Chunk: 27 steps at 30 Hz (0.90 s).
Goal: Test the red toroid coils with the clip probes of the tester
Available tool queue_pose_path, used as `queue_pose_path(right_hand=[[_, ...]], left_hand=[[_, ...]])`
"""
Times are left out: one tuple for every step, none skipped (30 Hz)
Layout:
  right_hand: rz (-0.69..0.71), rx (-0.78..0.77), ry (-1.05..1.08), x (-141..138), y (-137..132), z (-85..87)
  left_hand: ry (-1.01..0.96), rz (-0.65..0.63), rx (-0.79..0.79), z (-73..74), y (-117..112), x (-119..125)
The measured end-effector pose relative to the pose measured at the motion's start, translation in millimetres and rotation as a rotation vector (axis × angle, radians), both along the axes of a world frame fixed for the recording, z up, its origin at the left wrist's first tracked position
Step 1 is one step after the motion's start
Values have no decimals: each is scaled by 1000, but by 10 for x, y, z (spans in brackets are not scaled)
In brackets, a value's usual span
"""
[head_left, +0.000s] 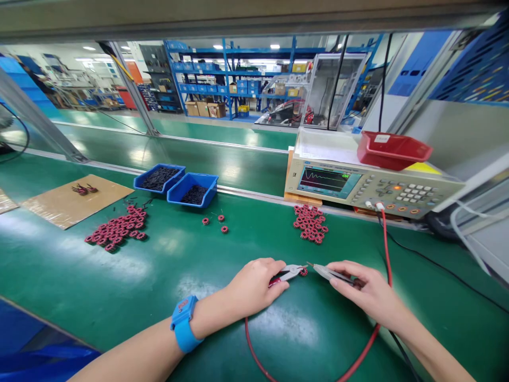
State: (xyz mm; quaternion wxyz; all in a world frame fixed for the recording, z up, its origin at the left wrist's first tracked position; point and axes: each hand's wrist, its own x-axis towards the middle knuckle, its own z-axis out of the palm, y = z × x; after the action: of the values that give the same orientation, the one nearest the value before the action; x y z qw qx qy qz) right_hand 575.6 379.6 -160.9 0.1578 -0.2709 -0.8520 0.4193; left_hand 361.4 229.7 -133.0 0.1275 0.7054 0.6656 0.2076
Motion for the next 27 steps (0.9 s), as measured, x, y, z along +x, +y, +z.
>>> queue_pose_path(right_hand=[[1,-4,0,-7,-1,-3],[4,-9,1,-13,-1,-6],[6,-13,5,-19,-1,-10],[7,-14,9,-24,0,-15],[7,-11,12,-28,3,-24],[5,-4,13,-31,8,-34],[5,3,12,-35,14,-45],[6,6,9,-38,20,-56],[7,6,5,-40,25,-66],[8,6,2,-42,29,-73],[8,4,2,-42,30,-77],[7,-1,3,-42,29,-78],[1,-3,7,-42,26,-77],[-7,-1,14,-41,22,-74],[-7,-1,20,-41,17,-71],[-4,-1,26,-41,13,-67],[3,1,28,-42,10,-64],[10,3,27,-44,8,-62],[16,4,24,-47,7,-60],[18,3,19,-50,8,-58],[13,5,17,-53,11,-56],[7,8,15,-55,14,-54],[1,14,12,-56,17,-53],[-3,18,10,-56,20,-53],[-4,24,6,-54,22,-53],[-2,28,4,-51,24,-54],[0,30,2,-48,24,-55]], left_hand=[[5,0,2,-5,2,-1],[6,-3,3,-10,3,-2],[3,-5,7,-12,5,-3],[-2,-7,11,-12,6,-3],[-4,-9,17,-10,7,-2],[-6,-10,18,-5,7,-1],[-5,-10,14,2,7,1],[-4,-8,9,10,6,2],[-3,-7,4,17,5,2],[-2,-6,1,24,3,2],[-2,-5,-1,27,1,1],[-3,-2,-2,29,-1,0],[-4,-1,-3,27,-3,-1],[-4,0,-3,24,-5,-2],[-4,0,-3,19,-7,-2],[-3,0,-4,14,-8,-1],[-2,1,-9,10,-9,0],[1,2,-13,7,-9,2],[2,4,-16,5,-7,4],[1,5,-19,4,-5,5],[-1,6,-22,5,-2,6],[-3,8,-21,6,1,6],[-7,9,-20,7,4,5],[-8,10,-18,10,6,5],[-11,9,-17,12,6,4],[-14,7,-15,14,4,4],[-17,4,-15,16,2,4]])
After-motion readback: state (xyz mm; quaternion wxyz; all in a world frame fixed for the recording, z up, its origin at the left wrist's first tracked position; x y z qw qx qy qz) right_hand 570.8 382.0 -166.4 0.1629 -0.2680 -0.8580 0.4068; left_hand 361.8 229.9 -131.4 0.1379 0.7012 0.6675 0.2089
